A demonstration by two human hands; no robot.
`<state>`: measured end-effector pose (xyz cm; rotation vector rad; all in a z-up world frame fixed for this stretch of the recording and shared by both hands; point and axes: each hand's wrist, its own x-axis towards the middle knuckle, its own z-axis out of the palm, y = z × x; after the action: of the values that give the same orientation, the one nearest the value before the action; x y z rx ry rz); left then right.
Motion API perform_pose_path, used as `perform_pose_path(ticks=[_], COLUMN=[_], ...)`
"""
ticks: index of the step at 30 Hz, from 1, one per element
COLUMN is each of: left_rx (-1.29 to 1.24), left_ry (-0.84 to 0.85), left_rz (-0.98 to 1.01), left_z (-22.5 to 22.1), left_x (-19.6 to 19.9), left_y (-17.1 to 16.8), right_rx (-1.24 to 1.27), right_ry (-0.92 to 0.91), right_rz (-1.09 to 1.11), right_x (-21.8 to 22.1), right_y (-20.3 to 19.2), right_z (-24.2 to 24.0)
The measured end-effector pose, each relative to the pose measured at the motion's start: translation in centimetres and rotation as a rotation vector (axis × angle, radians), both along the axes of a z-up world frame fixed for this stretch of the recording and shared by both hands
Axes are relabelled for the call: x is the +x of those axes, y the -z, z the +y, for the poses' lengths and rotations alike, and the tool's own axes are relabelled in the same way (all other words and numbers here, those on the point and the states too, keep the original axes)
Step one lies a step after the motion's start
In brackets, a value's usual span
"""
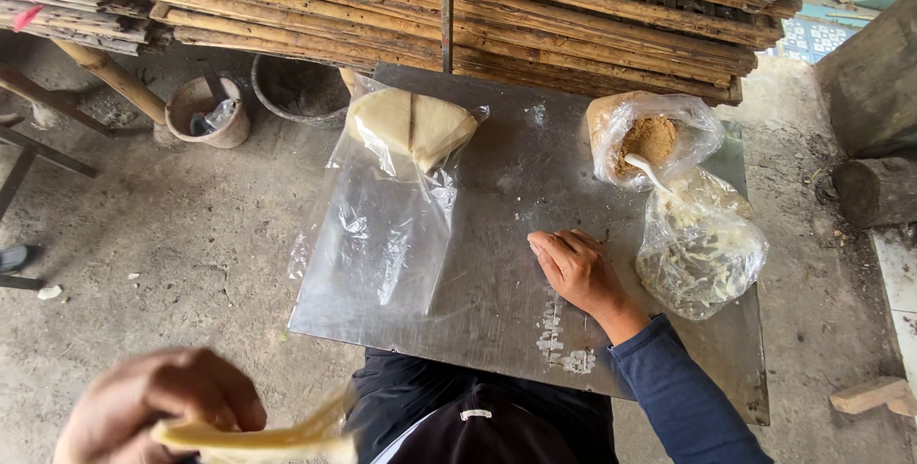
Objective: The person folds triangular wrappers, scoops a brown granular filling into them with a spoon, and seals them into small packets. The person stacks the finished packets on the metal table.
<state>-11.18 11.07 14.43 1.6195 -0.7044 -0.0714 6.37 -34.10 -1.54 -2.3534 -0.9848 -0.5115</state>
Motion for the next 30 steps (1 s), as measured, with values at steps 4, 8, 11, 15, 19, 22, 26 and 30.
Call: perform_pose_path(ticks=[4,8,11,15,19,22,26,30], left_rx=[0.011,0.115,-0.08,-0.19,-0.495,-0.602,-0.618,-0.658], left_ry=[-0.122,-0.009,-0.028,-0.059,0.008,0.014,0.024,0.034], left_rz=[0.198,0.254,0.509,0.721,0.875,0.889,0.854,0.76], left_z=[-1.9,-10.5,-16.2,-19.4,-19.2,-18.7,-18.9,-19.8], left_x=[8.6,20.7,25.3,27.4,27.0,25.8,26.2,25.8], left_y=[1.4,5.5,9.9,15.8,19.1,19.3,17.7,18.0], right_rx=[0.017,0.071,0.093,0.139,0.228,0.336,0.589,0.961], right_ry=[0.032,0.077,0.108,0.121,0.18,0.23,0.193,0.082], right_rz=[-0.006,-0.011,-0.052,-0.046,0.148,0.3,0.542,0.945], right_x=[-0.1,0.1,0.1,0.2,0.8,1.8,3.3,4.9], right_y=[-0.4,-1.1,-1.6,-1.7,-0.8,0.5,2.0,3.8], right_z=[-0.2,-0.8,-1.0,-1.1,-1.5,-1.3,0.2,2.7])
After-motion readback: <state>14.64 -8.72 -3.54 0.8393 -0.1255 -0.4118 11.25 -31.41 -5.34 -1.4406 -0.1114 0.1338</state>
